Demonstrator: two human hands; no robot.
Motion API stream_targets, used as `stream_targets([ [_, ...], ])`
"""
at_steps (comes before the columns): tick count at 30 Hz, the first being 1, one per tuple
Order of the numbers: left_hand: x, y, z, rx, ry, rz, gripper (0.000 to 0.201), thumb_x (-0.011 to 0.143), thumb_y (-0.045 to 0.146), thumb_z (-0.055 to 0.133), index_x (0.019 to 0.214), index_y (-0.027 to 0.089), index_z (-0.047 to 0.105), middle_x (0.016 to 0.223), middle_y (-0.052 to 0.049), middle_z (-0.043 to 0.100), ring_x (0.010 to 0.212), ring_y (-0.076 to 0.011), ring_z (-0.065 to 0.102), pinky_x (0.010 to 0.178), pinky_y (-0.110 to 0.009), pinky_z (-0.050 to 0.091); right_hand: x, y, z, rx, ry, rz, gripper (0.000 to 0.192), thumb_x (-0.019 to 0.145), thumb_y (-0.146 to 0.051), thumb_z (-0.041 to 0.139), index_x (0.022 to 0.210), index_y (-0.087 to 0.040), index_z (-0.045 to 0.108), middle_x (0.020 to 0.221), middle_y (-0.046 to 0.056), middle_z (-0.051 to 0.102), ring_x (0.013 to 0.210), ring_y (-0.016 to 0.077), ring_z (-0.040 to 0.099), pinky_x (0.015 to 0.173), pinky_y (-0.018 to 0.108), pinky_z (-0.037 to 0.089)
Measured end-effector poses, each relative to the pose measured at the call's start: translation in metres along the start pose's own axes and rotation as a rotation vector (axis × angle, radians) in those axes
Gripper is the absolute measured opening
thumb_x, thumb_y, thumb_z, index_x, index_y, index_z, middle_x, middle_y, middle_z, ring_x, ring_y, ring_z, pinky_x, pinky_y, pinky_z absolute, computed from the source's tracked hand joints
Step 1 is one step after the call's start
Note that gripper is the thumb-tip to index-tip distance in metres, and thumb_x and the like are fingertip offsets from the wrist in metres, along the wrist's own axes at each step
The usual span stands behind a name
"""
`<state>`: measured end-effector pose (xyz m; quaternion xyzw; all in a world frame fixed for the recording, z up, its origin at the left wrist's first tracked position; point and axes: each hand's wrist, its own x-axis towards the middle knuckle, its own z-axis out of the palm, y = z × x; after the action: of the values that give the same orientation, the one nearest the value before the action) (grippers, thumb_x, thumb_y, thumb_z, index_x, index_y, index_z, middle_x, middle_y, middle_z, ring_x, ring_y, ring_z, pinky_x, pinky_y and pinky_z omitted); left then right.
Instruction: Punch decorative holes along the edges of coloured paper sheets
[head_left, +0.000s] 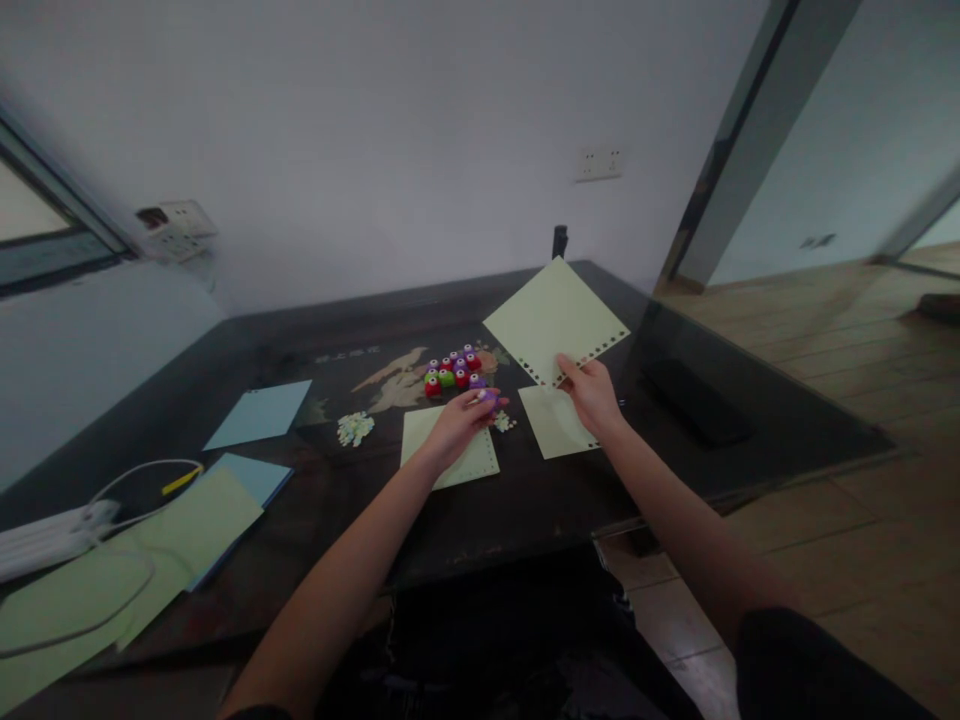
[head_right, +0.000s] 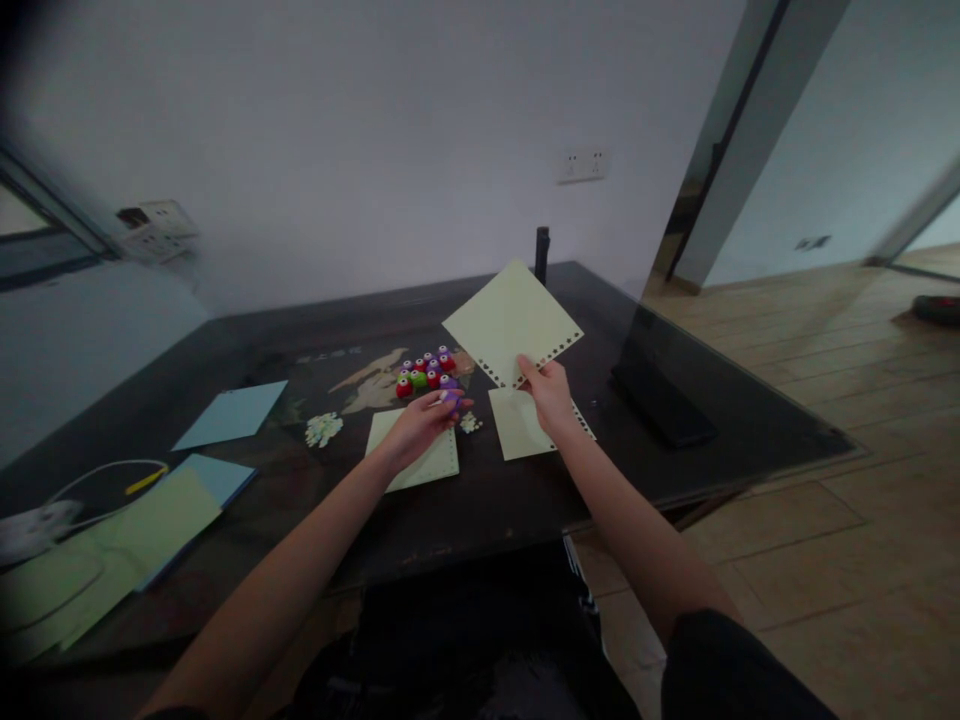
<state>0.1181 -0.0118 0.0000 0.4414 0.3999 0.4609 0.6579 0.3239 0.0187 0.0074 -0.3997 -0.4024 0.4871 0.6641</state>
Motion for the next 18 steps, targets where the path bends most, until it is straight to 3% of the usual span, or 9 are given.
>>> stream_targets([
  [3,-0.001,0.003,0.000,0.070,0.005,0.055,0.034,0.070,0.020,0.073,0.103,0.013,0.065,0.104,-0.009,0.066,0.079,-0.0103,0.061,0.079,-0.026,0.047,0.001,-0.010,-0.005,0.003,0.057,-0.078,0.035,0.059,-0.045,0.075,0.078,-0.018,0.063,0.079,0.005,0.070,0.073,0.0209,0.065,0.065,0.034,0.053],
  [8,0.009,0.015,0.006,0.372,-0.046,0.137,0.036,0.068,0.025,0.074,0.101,0.014,0.067,0.092,-0.008,0.068,0.082,-0.0174,0.063,0.082,-0.033,0.047,0.004,-0.031,-0.018,-0.011,0.097,-0.191,0.031,0.063,-0.039,0.074,0.086,-0.022,0.063,0.090,0.004,0.071,0.082,0.0219,0.066,0.068,0.035,0.054],
  [10,0.024,0.020,0.010,0.521,-0.049,0.231,0.029,0.067,0.023,0.073,0.095,0.014,0.069,0.092,-0.008,0.069,0.084,-0.0191,0.062,0.081,-0.033,0.047,0.005,-0.038,-0.027,-0.026,0.105,-0.200,0.030,0.062,-0.038,0.074,0.084,-0.022,0.063,0.088,0.004,0.071,0.081,0.0213,0.066,0.068,0.035,0.054],
  [14,0.068,0.019,0.017,0.850,0.051,0.425,0.025,0.068,0.020,0.070,0.093,0.016,0.070,0.092,-0.009,0.068,0.087,-0.0221,0.061,0.086,-0.036,0.045,0.009,-0.037,-0.050,-0.009,0.155,-0.159,0.030,0.058,-0.035,0.078,0.081,-0.020,0.065,0.082,0.004,0.071,0.074,0.0191,0.066,0.067,0.033,0.054],
  [18,0.110,0.003,0.021,1.110,0.121,0.445,0.025,0.069,0.017,0.067,0.094,0.015,0.070,0.095,-0.012,0.068,0.093,-0.0260,0.059,0.090,-0.039,0.041,0.014,-0.025,-0.070,0.041,0.205,-0.117,0.031,0.054,-0.035,0.080,0.076,-0.020,0.066,0.079,0.003,0.071,0.071,0.0195,0.066,0.067,0.035,0.054],
])
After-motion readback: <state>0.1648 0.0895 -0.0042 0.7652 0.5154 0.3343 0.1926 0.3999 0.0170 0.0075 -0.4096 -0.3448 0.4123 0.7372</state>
